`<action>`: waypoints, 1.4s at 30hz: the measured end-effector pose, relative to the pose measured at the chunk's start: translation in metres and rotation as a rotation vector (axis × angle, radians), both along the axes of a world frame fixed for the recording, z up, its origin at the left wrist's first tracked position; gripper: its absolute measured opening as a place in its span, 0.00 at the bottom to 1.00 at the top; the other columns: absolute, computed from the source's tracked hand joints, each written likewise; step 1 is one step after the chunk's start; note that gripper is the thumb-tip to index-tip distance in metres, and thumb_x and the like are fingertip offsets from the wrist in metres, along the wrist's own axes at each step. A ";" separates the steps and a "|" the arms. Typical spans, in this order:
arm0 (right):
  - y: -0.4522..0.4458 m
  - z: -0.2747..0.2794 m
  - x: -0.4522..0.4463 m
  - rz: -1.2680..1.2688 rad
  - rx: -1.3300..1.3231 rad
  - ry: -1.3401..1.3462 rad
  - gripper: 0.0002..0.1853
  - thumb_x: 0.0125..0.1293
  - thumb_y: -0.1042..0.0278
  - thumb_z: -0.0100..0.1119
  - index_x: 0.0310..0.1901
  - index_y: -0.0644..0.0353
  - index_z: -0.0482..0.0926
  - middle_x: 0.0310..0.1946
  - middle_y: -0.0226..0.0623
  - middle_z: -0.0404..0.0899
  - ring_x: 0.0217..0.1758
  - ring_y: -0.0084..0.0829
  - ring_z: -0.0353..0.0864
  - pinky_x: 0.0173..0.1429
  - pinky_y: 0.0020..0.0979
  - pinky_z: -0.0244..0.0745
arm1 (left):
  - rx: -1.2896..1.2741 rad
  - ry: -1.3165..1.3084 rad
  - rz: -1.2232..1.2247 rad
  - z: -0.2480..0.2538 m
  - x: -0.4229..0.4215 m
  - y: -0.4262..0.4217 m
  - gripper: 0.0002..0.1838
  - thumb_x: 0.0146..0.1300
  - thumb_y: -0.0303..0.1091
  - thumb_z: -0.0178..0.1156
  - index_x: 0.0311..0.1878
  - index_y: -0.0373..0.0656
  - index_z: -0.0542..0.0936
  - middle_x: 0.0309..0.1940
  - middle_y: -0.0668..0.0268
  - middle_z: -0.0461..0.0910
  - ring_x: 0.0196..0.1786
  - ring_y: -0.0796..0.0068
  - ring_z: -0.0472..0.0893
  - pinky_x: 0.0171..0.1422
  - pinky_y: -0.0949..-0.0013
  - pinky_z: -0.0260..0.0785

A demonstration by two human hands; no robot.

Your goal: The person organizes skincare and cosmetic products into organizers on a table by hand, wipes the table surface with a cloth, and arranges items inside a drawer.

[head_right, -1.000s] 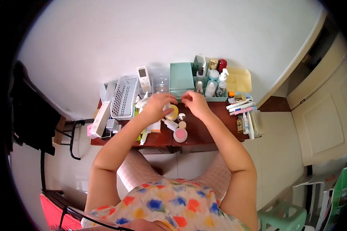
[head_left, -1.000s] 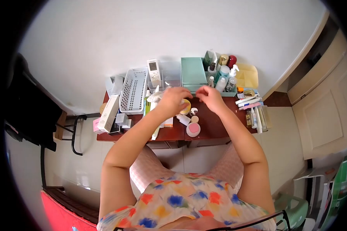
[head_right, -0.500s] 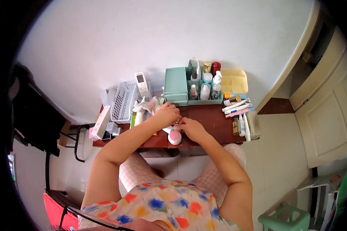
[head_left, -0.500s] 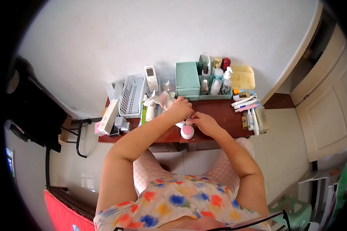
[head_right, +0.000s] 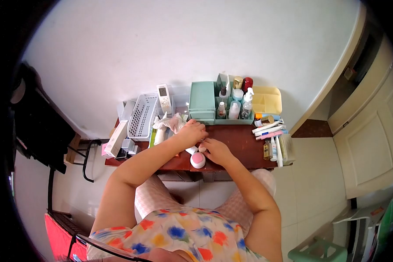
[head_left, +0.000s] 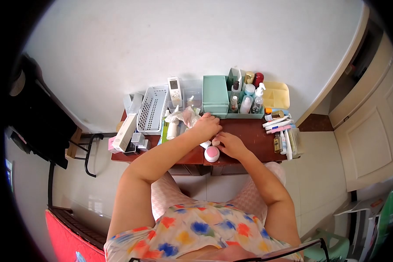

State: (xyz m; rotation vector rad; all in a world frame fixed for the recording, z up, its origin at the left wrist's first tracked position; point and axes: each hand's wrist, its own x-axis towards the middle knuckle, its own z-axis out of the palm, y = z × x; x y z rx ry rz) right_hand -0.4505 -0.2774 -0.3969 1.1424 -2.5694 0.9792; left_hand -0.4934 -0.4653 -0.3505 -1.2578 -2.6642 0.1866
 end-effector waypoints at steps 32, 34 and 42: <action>-0.015 0.045 -0.111 -0.592 -0.068 0.573 0.16 0.57 0.66 0.69 0.49 0.46 0.83 0.52 0.30 0.77 0.56 0.39 0.75 0.62 0.45 0.62 | 0.831 0.084 0.241 0.029 -0.063 -0.033 0.24 0.56 0.25 0.64 0.58 0.45 0.75 0.57 0.60 0.76 0.59 0.54 0.76 0.62 0.54 0.70; -0.014 0.055 -0.104 -0.601 -0.060 0.575 0.18 0.57 0.66 0.69 0.50 0.47 0.82 0.54 0.32 0.76 0.58 0.40 0.74 0.64 0.45 0.62 | 0.876 0.062 0.318 0.038 -0.047 -0.033 0.26 0.56 0.27 0.64 0.61 0.45 0.75 0.59 0.62 0.75 0.63 0.57 0.73 0.67 0.52 0.64; 0.001 0.035 -0.033 -0.532 -0.083 0.404 0.21 0.56 0.71 0.68 0.53 0.51 0.78 0.58 0.35 0.72 0.63 0.42 0.70 0.69 0.48 0.58 | 0.702 0.061 0.263 0.042 0.036 -0.068 0.23 0.55 0.30 0.66 0.57 0.48 0.78 0.56 0.66 0.77 0.61 0.61 0.74 0.66 0.54 0.62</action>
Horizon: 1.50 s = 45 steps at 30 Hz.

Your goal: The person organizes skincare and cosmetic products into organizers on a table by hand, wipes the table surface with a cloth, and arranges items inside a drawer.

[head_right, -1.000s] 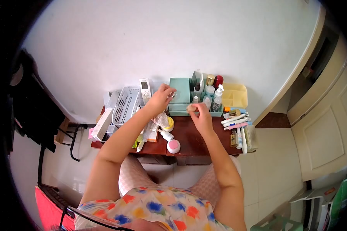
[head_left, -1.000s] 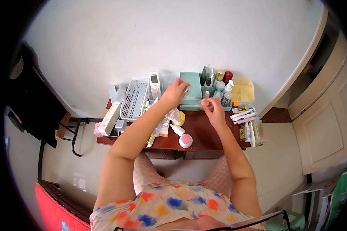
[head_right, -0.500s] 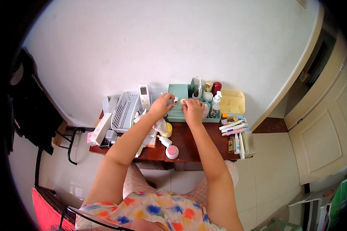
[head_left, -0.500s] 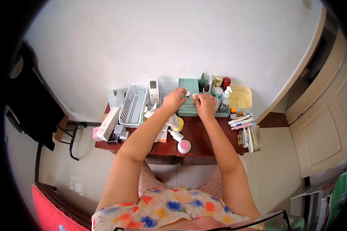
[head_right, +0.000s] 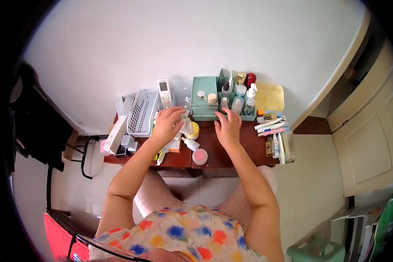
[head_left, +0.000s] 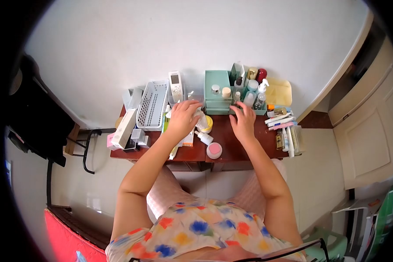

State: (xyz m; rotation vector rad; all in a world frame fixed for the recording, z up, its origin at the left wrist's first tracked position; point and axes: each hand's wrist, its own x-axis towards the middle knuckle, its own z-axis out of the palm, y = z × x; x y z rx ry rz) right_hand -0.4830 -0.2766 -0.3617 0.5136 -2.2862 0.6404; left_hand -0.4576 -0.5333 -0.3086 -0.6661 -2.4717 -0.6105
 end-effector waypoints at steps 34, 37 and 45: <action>-0.027 -0.040 0.095 0.305 0.165 -0.503 0.37 0.49 0.56 0.76 0.62 0.49 0.72 0.55 0.35 0.74 0.61 0.40 0.73 0.74 0.63 0.48 | -0.394 0.086 -0.027 -0.029 0.016 0.049 0.23 0.54 0.38 0.66 0.55 0.50 0.80 0.51 0.66 0.77 0.57 0.65 0.74 0.60 0.59 0.64; -0.025 -0.038 0.096 0.309 0.158 -0.523 0.35 0.50 0.58 0.75 0.61 0.49 0.72 0.55 0.35 0.74 0.60 0.40 0.74 0.73 0.63 0.49 | -0.548 -0.032 0.033 -0.033 -0.010 0.051 0.29 0.51 0.48 0.70 0.57 0.51 0.79 0.51 0.65 0.77 0.59 0.65 0.74 0.64 0.58 0.61; -0.022 -0.039 0.096 0.322 0.139 -0.486 0.35 0.50 0.59 0.75 0.60 0.49 0.71 0.51 0.37 0.75 0.57 0.41 0.76 0.72 0.63 0.52 | -0.686 -0.248 0.081 -0.037 -0.031 0.048 0.34 0.48 0.55 0.70 0.58 0.51 0.78 0.47 0.62 0.79 0.58 0.61 0.75 0.72 0.55 0.53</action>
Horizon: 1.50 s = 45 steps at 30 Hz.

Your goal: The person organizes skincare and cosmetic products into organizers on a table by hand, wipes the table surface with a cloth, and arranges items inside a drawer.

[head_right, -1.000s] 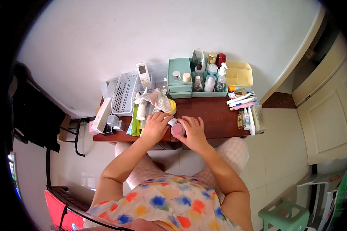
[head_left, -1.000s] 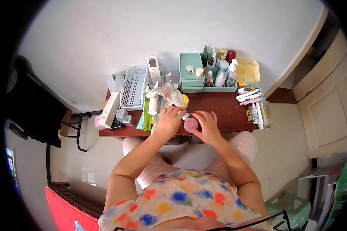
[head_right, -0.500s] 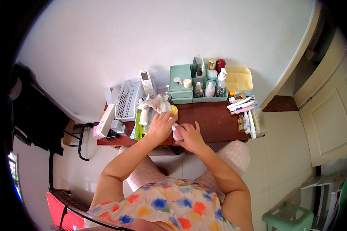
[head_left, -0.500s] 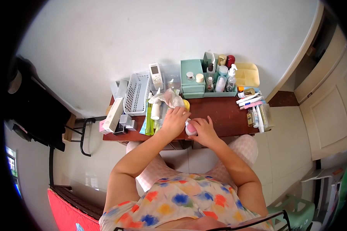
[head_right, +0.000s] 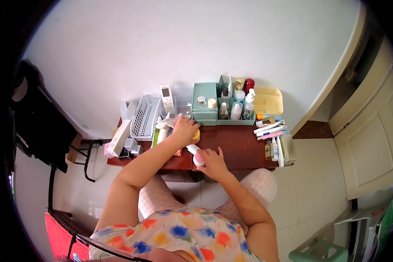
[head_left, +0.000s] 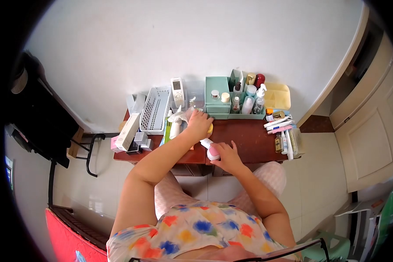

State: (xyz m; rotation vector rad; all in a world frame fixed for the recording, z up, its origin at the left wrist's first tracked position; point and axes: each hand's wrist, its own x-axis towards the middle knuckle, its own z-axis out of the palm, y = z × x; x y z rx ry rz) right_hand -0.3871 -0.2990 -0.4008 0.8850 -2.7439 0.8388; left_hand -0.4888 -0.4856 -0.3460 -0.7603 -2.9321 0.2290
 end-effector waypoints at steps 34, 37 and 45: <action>-0.003 0.150 -0.257 -0.212 0.215 0.304 0.29 0.47 0.68 0.76 0.50 0.58 0.71 0.46 0.43 0.81 0.54 0.46 0.78 0.56 0.44 0.74 | 0.762 -0.044 -0.084 0.058 -0.151 -0.015 0.31 0.53 0.36 0.72 0.61 0.45 0.73 0.58 0.55 0.74 0.60 0.53 0.76 0.64 0.58 0.71; -0.006 0.142 -0.269 -0.195 0.182 0.261 0.26 0.48 0.70 0.75 0.47 0.59 0.71 0.42 0.43 0.82 0.53 0.47 0.79 0.54 0.44 0.74 | 0.835 -0.079 -0.142 0.047 -0.154 -0.018 0.31 0.55 0.34 0.71 0.62 0.44 0.73 0.60 0.55 0.73 0.61 0.54 0.75 0.65 0.59 0.70; 0.000 0.112 -0.287 -0.182 0.336 0.372 0.11 0.60 0.74 0.58 0.45 0.56 0.75 0.41 0.42 0.84 0.51 0.44 0.81 0.59 0.48 0.68 | 0.932 -0.180 -0.182 0.045 -0.146 -0.027 0.32 0.57 0.29 0.70 0.66 0.49 0.73 0.62 0.57 0.70 0.63 0.55 0.73 0.68 0.60 0.68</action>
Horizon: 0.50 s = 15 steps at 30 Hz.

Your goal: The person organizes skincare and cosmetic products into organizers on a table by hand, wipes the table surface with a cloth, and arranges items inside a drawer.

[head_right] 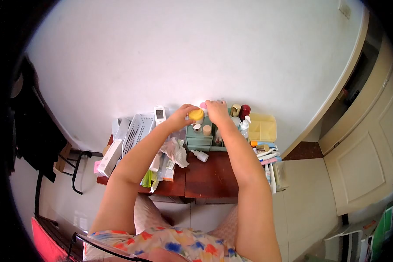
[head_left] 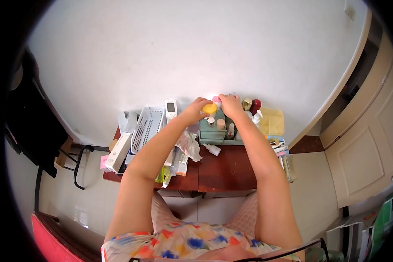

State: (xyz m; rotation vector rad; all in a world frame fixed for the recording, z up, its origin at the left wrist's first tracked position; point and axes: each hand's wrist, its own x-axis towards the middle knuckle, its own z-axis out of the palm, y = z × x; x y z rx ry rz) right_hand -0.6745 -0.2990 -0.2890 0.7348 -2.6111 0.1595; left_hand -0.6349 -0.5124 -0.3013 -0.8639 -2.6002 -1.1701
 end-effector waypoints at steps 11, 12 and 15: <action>0.009 0.000 0.030 0.021 -0.113 0.079 0.17 0.60 0.73 0.60 0.52 0.49 0.80 0.47 0.35 0.82 0.57 0.39 0.77 0.63 0.50 0.63 | -0.088 0.082 0.081 0.003 0.022 -0.002 0.30 0.61 0.28 0.64 0.67 0.49 0.71 0.69 0.56 0.69 0.68 0.53 0.72 0.72 0.59 0.66; 0.011 0.002 0.037 0.032 -0.138 0.109 0.17 0.59 0.73 0.61 0.51 0.50 0.80 0.47 0.35 0.82 0.57 0.39 0.77 0.63 0.50 0.63 | -0.091 0.119 0.101 0.006 0.027 -0.005 0.29 0.61 0.28 0.64 0.67 0.49 0.71 0.68 0.56 0.69 0.67 0.53 0.72 0.72 0.59 0.66; 0.021 0.005 0.064 0.140 -0.263 0.125 0.16 0.56 0.74 0.65 0.48 0.52 0.81 0.45 0.34 0.81 0.57 0.40 0.76 0.62 0.47 0.64 | -0.107 0.100 0.137 0.025 0.055 -0.021 0.26 0.60 0.27 0.64 0.63 0.48 0.74 0.64 0.56 0.73 0.66 0.52 0.73 0.71 0.58 0.67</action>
